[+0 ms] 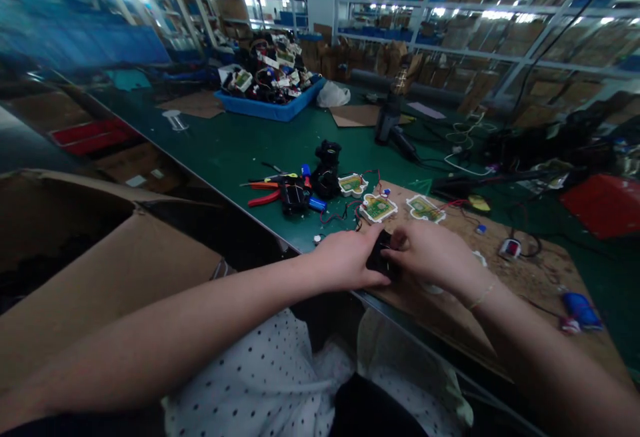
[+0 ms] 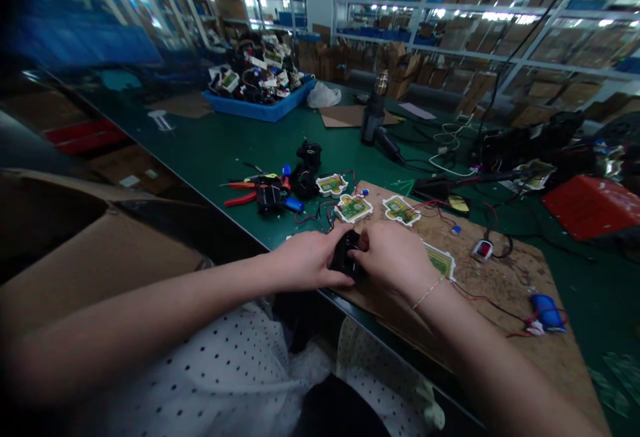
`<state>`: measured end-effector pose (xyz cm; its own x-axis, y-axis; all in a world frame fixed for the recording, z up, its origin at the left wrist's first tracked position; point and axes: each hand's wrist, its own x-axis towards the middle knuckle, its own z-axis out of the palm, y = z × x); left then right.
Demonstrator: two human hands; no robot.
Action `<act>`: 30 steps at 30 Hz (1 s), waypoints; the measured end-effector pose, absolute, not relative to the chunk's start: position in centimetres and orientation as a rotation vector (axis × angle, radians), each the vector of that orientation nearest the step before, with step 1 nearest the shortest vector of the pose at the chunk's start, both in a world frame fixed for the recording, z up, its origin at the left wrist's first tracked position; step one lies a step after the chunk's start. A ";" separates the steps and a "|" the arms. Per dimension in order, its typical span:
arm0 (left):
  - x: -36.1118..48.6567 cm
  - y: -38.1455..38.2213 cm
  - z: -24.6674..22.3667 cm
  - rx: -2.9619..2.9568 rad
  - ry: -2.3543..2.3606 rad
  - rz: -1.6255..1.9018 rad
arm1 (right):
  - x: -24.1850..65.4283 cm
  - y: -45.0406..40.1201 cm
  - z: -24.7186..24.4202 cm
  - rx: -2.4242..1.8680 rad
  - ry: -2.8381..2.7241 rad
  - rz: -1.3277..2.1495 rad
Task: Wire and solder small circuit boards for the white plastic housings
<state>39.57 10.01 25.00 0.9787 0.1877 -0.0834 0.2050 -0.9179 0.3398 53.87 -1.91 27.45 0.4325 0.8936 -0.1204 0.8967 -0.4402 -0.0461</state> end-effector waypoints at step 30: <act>38.5 12.3 27.2 2.837 0.323 -0.174 | 54.4 -13.1 26.2 3.232 2.049 0.375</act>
<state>38.45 12.35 27.18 0.9677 0.2028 -0.1498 0.2366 -0.9359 0.2610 54.41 -13.09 26.19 0.4825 0.7267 0.4890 0.8527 -0.2620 -0.4519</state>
